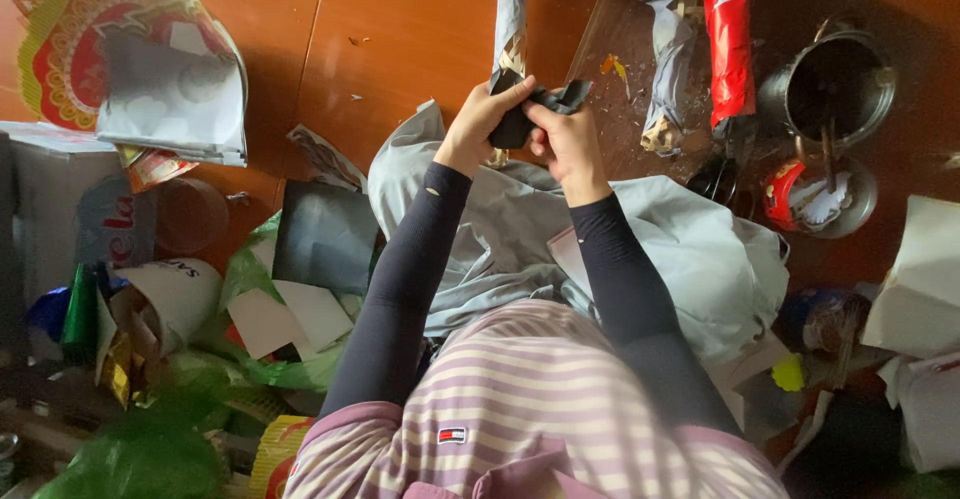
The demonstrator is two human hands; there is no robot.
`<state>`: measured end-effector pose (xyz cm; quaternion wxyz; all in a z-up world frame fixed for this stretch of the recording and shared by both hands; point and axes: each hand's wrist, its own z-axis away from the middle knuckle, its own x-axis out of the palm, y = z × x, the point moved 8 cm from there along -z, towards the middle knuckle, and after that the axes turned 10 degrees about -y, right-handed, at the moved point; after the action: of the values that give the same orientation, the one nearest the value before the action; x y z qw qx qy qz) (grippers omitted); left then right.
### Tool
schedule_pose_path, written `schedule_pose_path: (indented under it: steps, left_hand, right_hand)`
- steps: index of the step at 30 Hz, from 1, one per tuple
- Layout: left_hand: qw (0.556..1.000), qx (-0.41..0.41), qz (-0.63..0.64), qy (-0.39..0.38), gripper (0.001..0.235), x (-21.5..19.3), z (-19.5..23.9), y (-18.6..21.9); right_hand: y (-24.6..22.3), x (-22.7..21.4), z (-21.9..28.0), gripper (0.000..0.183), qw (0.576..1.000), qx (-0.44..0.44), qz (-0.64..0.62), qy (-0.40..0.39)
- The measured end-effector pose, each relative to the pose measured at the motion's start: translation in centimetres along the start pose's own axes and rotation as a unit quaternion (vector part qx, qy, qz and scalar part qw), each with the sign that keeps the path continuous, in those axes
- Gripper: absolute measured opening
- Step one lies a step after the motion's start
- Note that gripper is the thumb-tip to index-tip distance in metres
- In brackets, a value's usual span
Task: Wrapping decorative paper around structural frames to create craft items.
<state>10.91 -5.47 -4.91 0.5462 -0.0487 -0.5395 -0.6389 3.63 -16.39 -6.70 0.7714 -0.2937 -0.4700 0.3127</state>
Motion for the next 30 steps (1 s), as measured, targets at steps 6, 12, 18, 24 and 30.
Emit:
schedule_pose_path:
  steps: [6,12,18,24,30]
  left_hand:
    - [0.999,0.035,-0.021,-0.034,0.039,-0.5,-0.1,0.0]
    - [0.997,0.044,-0.017,-0.061,0.041,-1.2,-0.3,-0.8]
    - [0.994,0.075,-0.012,-0.075,0.037,-1.3,-0.8,-1.1]
    - [0.999,0.013,0.032,0.04,0.041,-3.0,-0.9,-1.5]
    - [1.0,0.006,-0.01,0.021,0.037,-1.8,-0.4,-0.6]
  right_hand:
    - [-5.0,4.4,1.8,0.022,0.994,0.012,0.088,-0.07]
    - [-7.8,6.4,1.9,0.012,0.945,0.026,0.325,-0.034]
    - [-8.4,7.7,1.6,0.009,0.833,-0.226,0.505,0.003]
    - [-9.4,8.4,6.0,0.025,0.768,-0.313,0.551,-0.093]
    - [-2.6,-8.3,11.6,0.022,0.787,0.068,0.608,-0.085]
